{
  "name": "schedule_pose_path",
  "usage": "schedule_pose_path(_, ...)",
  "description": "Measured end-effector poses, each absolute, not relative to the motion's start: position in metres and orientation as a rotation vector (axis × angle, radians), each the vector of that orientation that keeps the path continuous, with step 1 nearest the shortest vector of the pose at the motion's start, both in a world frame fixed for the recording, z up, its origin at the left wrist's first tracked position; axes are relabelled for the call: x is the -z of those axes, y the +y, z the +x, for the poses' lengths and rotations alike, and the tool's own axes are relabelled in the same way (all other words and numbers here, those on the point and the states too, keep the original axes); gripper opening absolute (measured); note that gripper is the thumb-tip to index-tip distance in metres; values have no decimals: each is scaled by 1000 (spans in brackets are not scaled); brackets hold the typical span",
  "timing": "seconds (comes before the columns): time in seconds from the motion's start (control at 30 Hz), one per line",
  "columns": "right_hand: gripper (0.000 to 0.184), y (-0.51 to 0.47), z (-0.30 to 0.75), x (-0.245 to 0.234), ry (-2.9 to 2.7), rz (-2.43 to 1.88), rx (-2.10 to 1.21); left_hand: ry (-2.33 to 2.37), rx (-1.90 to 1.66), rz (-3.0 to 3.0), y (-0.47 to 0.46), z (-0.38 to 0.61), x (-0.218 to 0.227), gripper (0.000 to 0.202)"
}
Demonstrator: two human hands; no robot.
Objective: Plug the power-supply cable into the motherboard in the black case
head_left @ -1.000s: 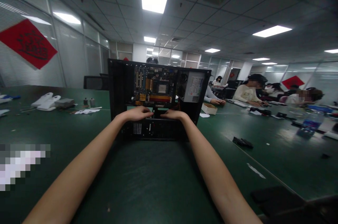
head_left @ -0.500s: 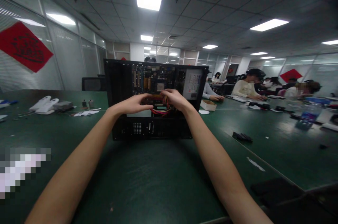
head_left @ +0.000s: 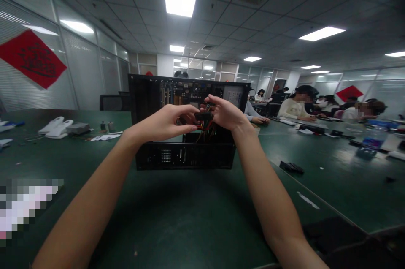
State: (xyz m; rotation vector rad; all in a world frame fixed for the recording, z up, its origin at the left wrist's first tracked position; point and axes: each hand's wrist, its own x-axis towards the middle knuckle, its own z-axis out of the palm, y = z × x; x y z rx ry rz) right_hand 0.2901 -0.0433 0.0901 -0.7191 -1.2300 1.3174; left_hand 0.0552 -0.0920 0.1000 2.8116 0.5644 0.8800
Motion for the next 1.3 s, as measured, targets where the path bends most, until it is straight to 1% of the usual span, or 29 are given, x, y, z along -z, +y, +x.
schedule_pose_path(0.17, 22, -48, 311, -100, -1232, -620, -1318, 541, -837, 2779, -96, 53, -102, 48)
schedule_pose_path(0.43, 30, -37, 326, -98, -1327, -643, -1255, 545, -470, 2801, -123, 64, -106, 37)
schedule_pose_path(0.53, 31, -36, 326, -97, -1333, -650, -1232, 578, -392, 2830, -131, 67, -105, 34)
schedule_pose_path(0.73, 28, -37, 328, -97, -1267, -636, -1275, 616, -444, 2966, -133, 58, -103, 27)
schedule_pose_path(0.9, 33, -39, 331, -98, -1360, -652, -1275, 683, -457, 2940, -133, 56, -104, 29)
schedule_pose_path(1.1, 25, -51, 322, -102, -1109, -666, -1339, 633, -508, 3003, -131, 46, -111, 29)
schedule_pose_path(1.2, 24, -56, 318, -104, -1044, -661, -1346, 579, -583, 3030, -130, 41, -113, 32)
schedule_pose_path(1.3, 21, -62, 311, -103, -959, -630, -1371, 496, -651, 3062, -131, 41, -115, 30)
